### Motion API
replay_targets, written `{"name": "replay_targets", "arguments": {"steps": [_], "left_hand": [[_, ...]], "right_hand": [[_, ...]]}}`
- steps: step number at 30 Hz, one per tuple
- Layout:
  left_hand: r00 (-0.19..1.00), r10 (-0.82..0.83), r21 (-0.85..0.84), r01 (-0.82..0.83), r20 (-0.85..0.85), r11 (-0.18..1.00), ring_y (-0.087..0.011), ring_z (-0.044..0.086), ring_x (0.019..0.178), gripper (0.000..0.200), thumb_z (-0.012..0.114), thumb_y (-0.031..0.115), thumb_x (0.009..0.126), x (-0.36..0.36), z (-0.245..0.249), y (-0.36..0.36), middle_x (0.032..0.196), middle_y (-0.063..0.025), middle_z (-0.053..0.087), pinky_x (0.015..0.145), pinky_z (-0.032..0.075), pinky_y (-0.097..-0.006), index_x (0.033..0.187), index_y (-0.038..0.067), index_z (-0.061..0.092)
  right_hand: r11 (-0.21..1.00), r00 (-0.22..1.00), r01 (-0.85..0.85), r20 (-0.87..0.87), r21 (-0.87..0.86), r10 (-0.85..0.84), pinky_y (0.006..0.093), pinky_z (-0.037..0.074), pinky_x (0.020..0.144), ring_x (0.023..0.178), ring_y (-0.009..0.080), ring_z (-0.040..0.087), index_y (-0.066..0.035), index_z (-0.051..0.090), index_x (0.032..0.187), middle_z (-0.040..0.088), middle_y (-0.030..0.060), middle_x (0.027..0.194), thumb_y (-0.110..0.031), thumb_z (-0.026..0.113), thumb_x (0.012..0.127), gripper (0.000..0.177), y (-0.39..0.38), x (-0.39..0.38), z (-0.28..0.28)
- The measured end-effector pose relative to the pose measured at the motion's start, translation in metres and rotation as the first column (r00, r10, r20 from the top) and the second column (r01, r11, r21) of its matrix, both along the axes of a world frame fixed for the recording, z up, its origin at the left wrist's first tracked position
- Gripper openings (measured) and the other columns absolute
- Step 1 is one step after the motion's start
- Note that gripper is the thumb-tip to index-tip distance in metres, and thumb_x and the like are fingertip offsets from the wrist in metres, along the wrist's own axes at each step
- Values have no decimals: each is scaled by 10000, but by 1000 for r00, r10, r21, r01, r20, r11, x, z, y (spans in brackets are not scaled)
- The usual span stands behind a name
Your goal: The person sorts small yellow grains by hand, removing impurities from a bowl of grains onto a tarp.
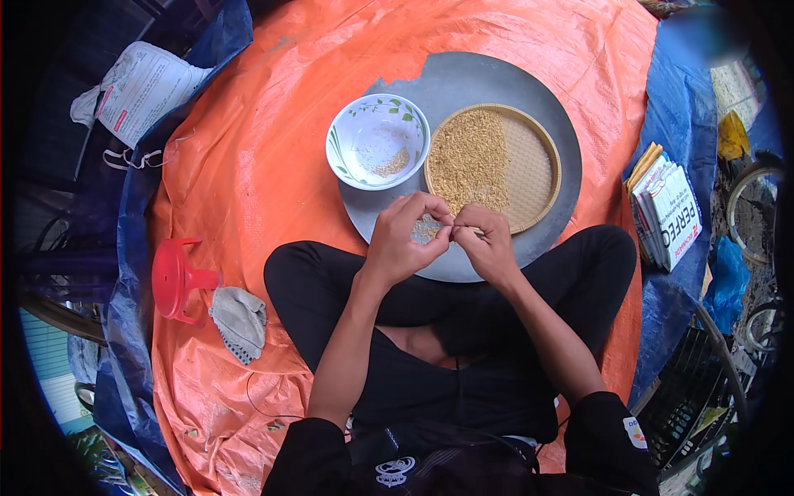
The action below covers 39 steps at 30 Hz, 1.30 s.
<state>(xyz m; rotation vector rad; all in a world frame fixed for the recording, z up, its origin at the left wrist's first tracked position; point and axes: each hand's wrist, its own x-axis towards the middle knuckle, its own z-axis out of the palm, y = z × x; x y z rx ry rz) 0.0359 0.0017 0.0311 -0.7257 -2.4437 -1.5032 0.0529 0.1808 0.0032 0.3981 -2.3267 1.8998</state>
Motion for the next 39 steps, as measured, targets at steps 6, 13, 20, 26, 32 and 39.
{"name": "replay_targets", "arguments": {"steps": [6, 13, 20, 26, 32, 39], "left_hand": [[998, 26, 89, -31, 57, 996, -154, 705, 810, 287, 769, 22, 776, 0, -2, 3, 879, -30, 741, 722, 505, -306, 1009, 71, 608], [949, 195, 197, -247, 248, 949, -108, 668, 850, 331, 750, 6, 822, -36, -25, -16, 923, -33, 721, 749, 497, -280, 1095, 48, 568], [777, 330, 414, -583, 537, 699, -150, 673, 857, 405, 699, -13, 862, -71, -82, -44, 1037, -139, 678, 768, 524, -270, 1203, 0, 482], [846, 284, 136, -379, 450, 915, -144, 691, 863, 261, 659, 2, 888, -58, -68, -12, 1025, -123, 689, 767, 533, -275, 1127, -4, 556], [969, -65, -222, 120, 239, 968, -297, 703, 935, 240, 660, 1, 836, -41, -81, 34, 1033, -149, 699, 828, 559, -397, 1075, 15, 641], [985, -62, -378, 121, 164, 918, -362, 689, 961, 225, 657, 6, 839, -48, -103, 45, 1002, -168, 706, 837, 554, -448, 1063, 23, 661]], "right_hand": [[965, 966, -54, 233, -255, 116, 292, 501, 663, 715, 125, 651, 24, 700, 778, 693, 64, 740, -72, 591, 855, 165, 1, 1, -4], [948, 964, -203, 221, 247, 149, 371, 533, 679, 720, 236, 698, 18, 702, 771, 698, 108, 739, -139, 607, 850, 200, -10, 4, -4], [689, 965, -250, 118, 680, 234, 497, 538, 733, 732, 372, 695, -19, 690, 742, 698, 169, 761, -162, 643, 817, 167, -17, 16, -33], [704, 955, -289, 150, 649, 254, 514, 556, 717, 743, 402, 697, -4, 692, 772, 708, 186, 792, -151, 646, 815, 160, -17, 20, -47], [592, 914, -402, 264, 699, 309, 510, 566, 740, 825, 400, 705, -31, 700, 942, 720, 200, 910, -125, 629, 846, 152, -17, 18, -66], [617, 909, -406, 231, 674, 347, 528, 564, 706, 769, 420, 697, -41, 708, 963, 713, 219, 860, -105, 637, 830, 164, -18, 18, -61]]}}
